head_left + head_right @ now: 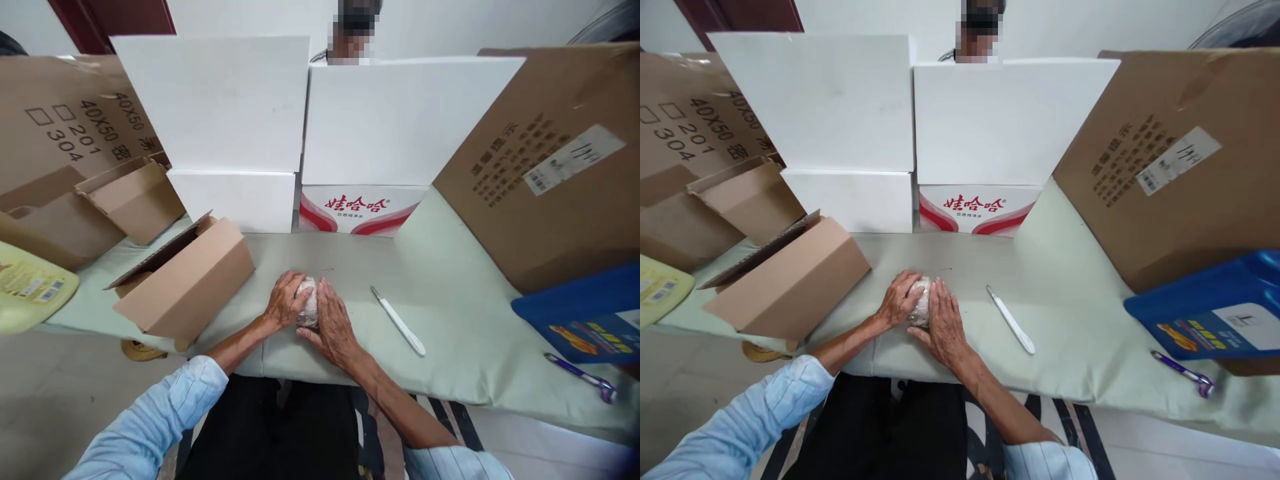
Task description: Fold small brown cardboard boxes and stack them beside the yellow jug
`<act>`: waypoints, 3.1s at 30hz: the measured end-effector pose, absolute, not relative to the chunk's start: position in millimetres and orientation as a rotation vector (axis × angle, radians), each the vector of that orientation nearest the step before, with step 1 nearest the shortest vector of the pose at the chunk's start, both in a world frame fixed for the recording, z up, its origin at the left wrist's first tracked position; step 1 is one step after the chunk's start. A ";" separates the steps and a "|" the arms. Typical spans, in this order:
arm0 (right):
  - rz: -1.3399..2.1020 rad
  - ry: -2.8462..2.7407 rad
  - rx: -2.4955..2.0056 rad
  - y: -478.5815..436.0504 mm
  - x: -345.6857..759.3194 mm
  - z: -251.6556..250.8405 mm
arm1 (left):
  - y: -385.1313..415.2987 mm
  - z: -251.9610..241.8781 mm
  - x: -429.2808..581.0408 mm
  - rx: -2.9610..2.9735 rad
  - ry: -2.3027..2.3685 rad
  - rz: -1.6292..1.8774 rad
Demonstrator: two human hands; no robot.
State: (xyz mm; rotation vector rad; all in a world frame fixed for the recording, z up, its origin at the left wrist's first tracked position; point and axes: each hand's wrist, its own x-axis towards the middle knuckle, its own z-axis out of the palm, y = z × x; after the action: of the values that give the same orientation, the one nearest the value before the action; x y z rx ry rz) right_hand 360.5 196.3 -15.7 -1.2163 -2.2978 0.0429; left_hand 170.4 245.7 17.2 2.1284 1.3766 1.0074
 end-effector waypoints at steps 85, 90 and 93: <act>0.467 -2.675 -1.252 229.1 370.5 28.3 | 226.2 -11.6 159.2 2.296 1.355 0.748; 0.128 -2.482 -1.297 211.0 379.1 20.5 | 212.1 15.3 158.0 2.173 1.532 0.727; 0.041 -2.352 -1.279 192.7 385.1 4.1 | 207.4 30.0 150.3 2.132 1.679 0.695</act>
State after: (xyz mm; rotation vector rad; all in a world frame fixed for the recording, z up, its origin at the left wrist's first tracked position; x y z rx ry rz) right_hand 385.1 192.7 4.1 -1.2791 -2.3524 0.0409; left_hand 150.3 207.4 30.0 2.1319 1.6792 0.6948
